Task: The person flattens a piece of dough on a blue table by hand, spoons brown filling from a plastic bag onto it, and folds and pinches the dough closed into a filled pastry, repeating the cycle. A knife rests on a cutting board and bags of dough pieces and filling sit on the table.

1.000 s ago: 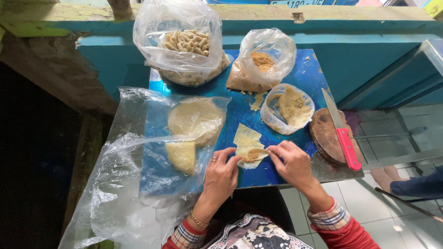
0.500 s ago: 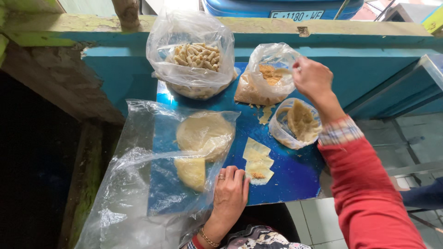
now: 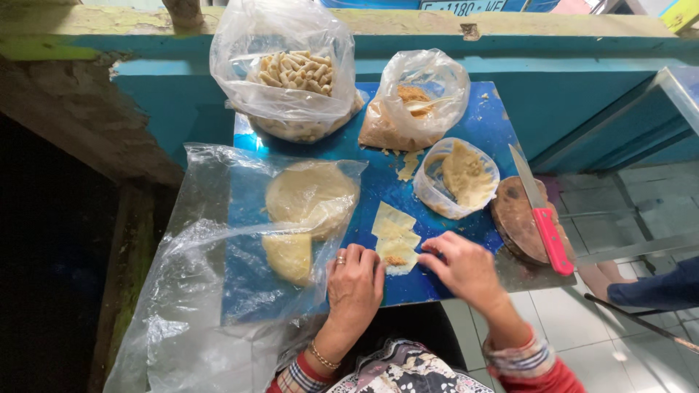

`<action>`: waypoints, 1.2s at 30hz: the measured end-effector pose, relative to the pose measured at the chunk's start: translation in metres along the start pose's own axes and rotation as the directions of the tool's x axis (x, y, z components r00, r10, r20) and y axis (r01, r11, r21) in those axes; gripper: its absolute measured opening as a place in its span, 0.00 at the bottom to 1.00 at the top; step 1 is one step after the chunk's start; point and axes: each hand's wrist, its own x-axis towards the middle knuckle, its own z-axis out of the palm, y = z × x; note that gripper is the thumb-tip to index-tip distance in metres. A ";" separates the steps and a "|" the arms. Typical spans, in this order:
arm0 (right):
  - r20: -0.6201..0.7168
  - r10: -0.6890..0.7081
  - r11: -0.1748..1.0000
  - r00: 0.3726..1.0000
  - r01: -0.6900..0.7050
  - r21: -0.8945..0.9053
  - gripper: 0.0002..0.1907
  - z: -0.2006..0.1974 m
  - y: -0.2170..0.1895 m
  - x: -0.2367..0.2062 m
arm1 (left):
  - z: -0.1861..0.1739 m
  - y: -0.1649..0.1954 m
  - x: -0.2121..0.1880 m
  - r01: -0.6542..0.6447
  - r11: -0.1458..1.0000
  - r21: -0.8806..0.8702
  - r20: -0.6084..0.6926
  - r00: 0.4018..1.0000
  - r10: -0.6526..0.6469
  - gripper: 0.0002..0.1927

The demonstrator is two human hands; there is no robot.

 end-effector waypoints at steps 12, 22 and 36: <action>0.115 0.248 0.822 0.962 -0.272 0.501 0.09 0.047 0.014 -0.012 | 0.003 -0.005 0.003 0.015 0.995 -0.094 -0.004 1.000 -0.015 0.06; -0.160 0.034 0.915 0.987 0.034 0.401 0.19 0.043 -0.017 -0.032 | 0.001 -0.006 -0.002 -0.154 0.979 -0.136 -0.013 0.988 0.154 0.12; -0.220 -0.356 0.918 0.908 0.384 0.101 0.06 0.054 -0.003 -0.008 | 0.009 -0.019 0.006 -0.268 0.962 -0.061 0.033 0.962 0.270 0.03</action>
